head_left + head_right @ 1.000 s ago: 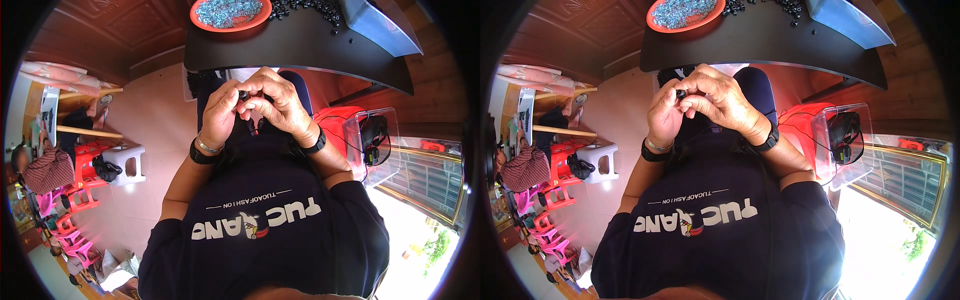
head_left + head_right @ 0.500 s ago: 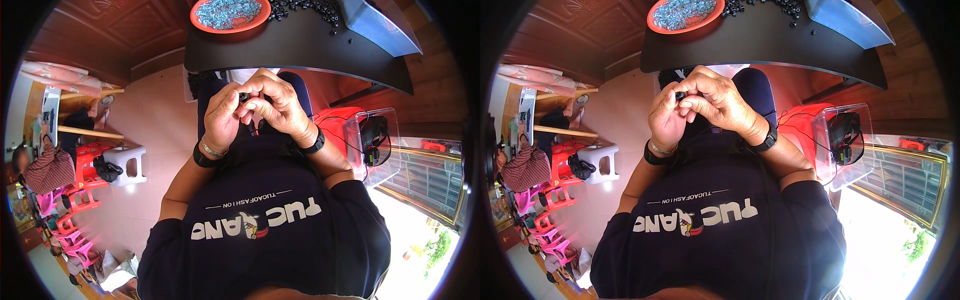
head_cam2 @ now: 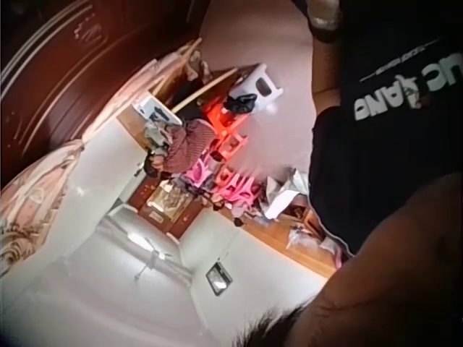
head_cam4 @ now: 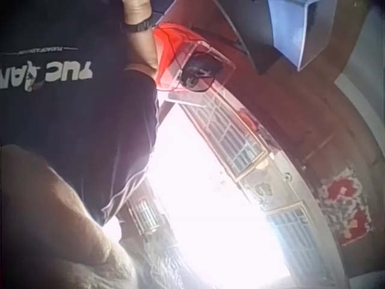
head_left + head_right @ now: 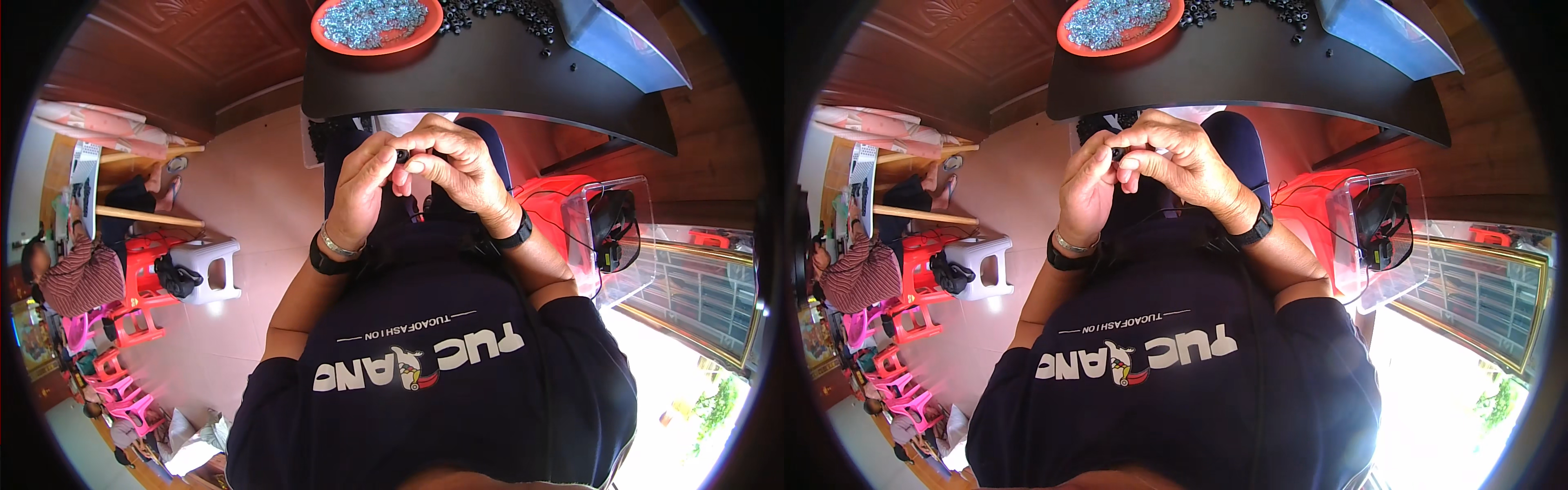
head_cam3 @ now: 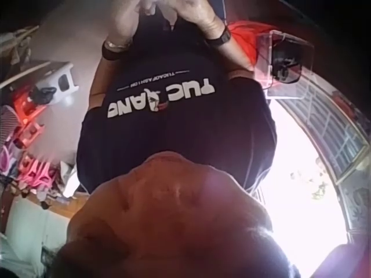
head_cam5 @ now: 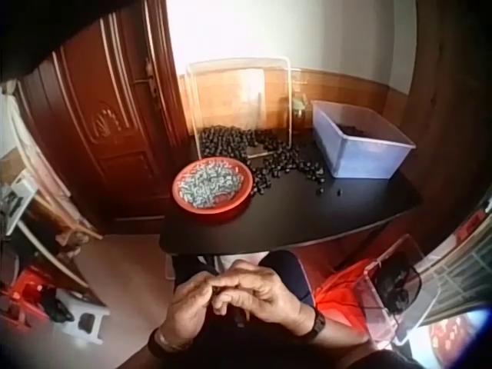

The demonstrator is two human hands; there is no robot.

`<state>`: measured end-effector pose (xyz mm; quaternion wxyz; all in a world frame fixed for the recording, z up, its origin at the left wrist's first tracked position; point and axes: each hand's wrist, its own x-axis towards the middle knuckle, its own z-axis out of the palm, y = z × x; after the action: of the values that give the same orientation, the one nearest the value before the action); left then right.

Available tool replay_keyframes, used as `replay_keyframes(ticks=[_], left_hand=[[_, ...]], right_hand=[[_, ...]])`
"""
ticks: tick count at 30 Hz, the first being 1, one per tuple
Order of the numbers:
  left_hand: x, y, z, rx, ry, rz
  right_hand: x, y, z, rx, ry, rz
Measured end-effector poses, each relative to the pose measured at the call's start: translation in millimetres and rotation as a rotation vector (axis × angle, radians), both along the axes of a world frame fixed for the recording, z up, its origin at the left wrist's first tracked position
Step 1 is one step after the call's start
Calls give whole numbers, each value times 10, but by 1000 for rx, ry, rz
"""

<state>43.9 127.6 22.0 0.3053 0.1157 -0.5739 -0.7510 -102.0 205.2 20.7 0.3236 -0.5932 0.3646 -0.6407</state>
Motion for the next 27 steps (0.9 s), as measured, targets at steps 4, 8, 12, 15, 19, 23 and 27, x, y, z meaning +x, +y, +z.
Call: replay_keyframes(ticks=[4,8,12,15,19,23,27], left_hand=[[57,-58,-39,27,-4,-69],[22,-41,-23,141,77,-110],[-12,-4,-18,277,139,-95],[-26,5,-12,390,148,-22],[-56,34,-22,382,124,17],[-74,47,-41,316,122,26],[-65,57,-37,264,86,53]], right_hand=[[-19,13,50,-36,131,-48],[59,52,14,82,-110,-11],[76,5,-8,-66,51,-222],[112,-18,-10,-87,133,-357],[105,-38,-23,-150,246,-476],[66,-56,-101,-202,308,-490],[63,-37,-34,-174,357,-501]])
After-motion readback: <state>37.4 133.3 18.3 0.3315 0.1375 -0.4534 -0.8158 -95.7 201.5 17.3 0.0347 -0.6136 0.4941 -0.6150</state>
